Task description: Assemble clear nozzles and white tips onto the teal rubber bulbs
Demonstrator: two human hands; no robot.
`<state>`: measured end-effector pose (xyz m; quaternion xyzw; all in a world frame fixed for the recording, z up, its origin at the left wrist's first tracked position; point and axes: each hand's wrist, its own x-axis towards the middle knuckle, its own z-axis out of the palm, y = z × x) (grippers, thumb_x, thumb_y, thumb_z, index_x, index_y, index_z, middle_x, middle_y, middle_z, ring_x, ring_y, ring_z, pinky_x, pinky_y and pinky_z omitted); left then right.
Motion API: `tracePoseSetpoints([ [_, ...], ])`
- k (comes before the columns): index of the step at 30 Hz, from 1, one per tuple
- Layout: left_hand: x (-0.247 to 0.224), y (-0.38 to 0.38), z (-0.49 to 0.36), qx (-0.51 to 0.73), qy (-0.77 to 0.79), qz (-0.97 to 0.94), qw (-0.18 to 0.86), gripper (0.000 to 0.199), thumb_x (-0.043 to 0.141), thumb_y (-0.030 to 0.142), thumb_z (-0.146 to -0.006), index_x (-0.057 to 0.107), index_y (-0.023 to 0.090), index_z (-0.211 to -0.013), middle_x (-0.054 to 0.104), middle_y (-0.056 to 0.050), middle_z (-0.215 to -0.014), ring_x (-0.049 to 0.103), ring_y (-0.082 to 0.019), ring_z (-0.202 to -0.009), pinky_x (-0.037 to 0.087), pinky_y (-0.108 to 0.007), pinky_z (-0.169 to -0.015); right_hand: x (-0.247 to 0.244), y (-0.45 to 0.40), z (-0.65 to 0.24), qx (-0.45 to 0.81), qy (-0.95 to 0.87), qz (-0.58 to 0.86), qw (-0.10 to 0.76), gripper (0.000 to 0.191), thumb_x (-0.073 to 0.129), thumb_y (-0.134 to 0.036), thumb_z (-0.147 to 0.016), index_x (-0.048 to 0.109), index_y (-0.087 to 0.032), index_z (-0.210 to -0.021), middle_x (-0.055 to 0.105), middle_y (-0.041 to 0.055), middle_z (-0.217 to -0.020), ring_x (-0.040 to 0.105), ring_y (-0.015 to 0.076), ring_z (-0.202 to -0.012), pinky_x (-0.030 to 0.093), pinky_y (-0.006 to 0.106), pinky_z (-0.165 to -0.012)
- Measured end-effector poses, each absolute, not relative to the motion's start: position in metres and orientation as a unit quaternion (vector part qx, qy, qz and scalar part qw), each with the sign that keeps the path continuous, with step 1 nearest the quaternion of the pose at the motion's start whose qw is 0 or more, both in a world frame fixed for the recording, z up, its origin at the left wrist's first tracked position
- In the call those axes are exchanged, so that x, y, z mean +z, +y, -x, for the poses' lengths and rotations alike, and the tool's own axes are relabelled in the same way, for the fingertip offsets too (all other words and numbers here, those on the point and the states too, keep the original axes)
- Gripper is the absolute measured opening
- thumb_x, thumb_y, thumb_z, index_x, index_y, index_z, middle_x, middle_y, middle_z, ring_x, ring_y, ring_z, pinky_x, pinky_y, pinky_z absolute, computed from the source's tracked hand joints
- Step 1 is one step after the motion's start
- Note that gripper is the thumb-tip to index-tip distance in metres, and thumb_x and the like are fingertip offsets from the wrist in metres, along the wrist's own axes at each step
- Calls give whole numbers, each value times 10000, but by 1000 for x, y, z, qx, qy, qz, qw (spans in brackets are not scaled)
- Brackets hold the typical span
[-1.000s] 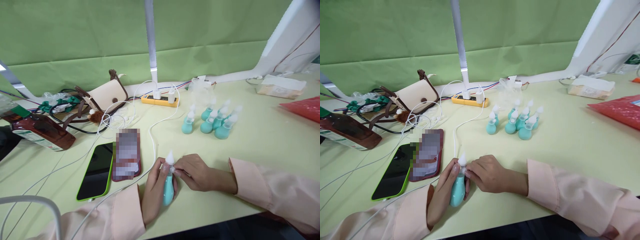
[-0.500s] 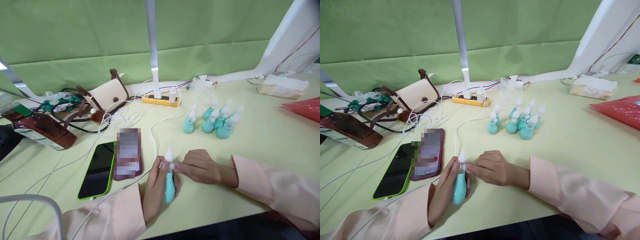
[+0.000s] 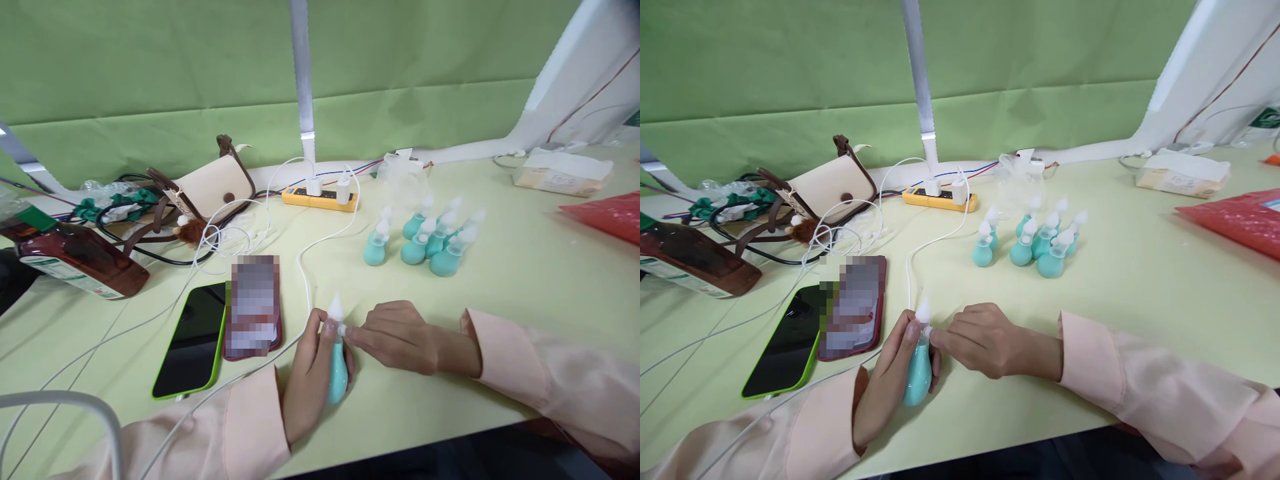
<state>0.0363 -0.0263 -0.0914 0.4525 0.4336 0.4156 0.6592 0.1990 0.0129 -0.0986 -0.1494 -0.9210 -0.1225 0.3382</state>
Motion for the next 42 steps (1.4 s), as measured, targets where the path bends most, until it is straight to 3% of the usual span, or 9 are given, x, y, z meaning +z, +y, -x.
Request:
tracePoseSetpoints([
  [3, -91, -26, -36, 412, 441, -453, 656, 238, 336, 365, -874, 361, 212, -693, 461, 60, -487, 445, -84, -414, 352, -189, -433, -97, 14, -199, -128, -923, 181, 315, 175, 385, -106, -829, 512, -133, -946, 490, -38, -517, 388, 85, -474, 282, 227, -465],
  [9, -90, -27, -36, 412, 442, -471, 643, 221, 375, 347, -864, 367, 211, -690, 468, 56, -518, 451, -85, -448, 368, -194, -472, -81, 11, -198, -115, -947, 136, 268, 292, 218, -71, -843, 498, -81, -926, 527, 22, -557, 439, 119, -500, 326, 246, -481],
  [18, -85, -26, -37, 413, 447, -465, 643, 204, 332, 307, -880, 359, 211, -703, 440, 63, -476, 427, -90, -417, 364, -193, -439, -100, 17, -191, -164, -901, 173, 362, 141, 327, -87, -844, 462, -126, -826, 530, -14, -524, 426, 89, -444, 303, 219, -445],
  [24, -82, -25, -38, 406, 457, -433, 662, 207, 318, 307, -883, 354, 210, -703, 424, 78, -432, 391, -72, -360, 345, -174, -389, -100, 10, -190, -44, -902, 260, 342, 138, 294, -179, -886, 421, -160, -836, 557, -17, -580, 452, 83, -444, 342, 214, -468],
  [28, -85, -24, -37, 411, 450, -415, 675, 228, 311, 337, -880, 326, 216, -689, 443, 79, -429, 403, -75, -346, 340, -176, -371, -105, 6, -191, 159, -869, 311, 350, 138, 231, -227, -909, 358, -172, -900, 452, -75, -478, 424, 58, -383, 346, 175, -448],
  [30, -86, -23, -37, 418, 441, -404, 683, 233, 317, 350, -875, 316, 217, -684, 448, 78, -423, 406, -78, -341, 332, -179, -365, -106, 11, -192, 191, -859, 330, 341, 151, 201, -233, -913, 338, -169, -916, 421, -87, -453, 404, 51, -359, 318, 161, -424],
  [34, -87, -24, -34, 442, 407, -387, 699, 151, 373, 297, -847, 360, 208, -725, 481, 58, -451, 446, -94, -378, 341, -194, -388, -109, 31, -198, 65, -890, 377, 248, 243, 226, -277, -900, 435, -152, -906, 383, -73, -414, 325, 76, -333, 205, 206, -408],
  [37, -89, -26, -33, 459, 398, -364, 706, 51, 440, 229, -791, 403, 196, -783, 518, 35, -499, 478, -107, -435, 361, -205, -416, -110, 43, -203, 42, -898, 383, 212, 254, 305, -266, -872, 528, -148, -853, 361, -59, -380, 277, 84, -327, 128, 231, -426],
  [42, -88, -24, -33, 442, 433, -390, 682, 85, 489, 253, -777, 454, 176, -770, 529, 24, -503, 469, -98, -442, 360, -198, -420, -113, 49, -204, 73, -893, 377, 236, 214, 406, -218, -816, 603, -151, -768, 466, -23, -436, 373, 78, -391, 203, 216, -440],
])
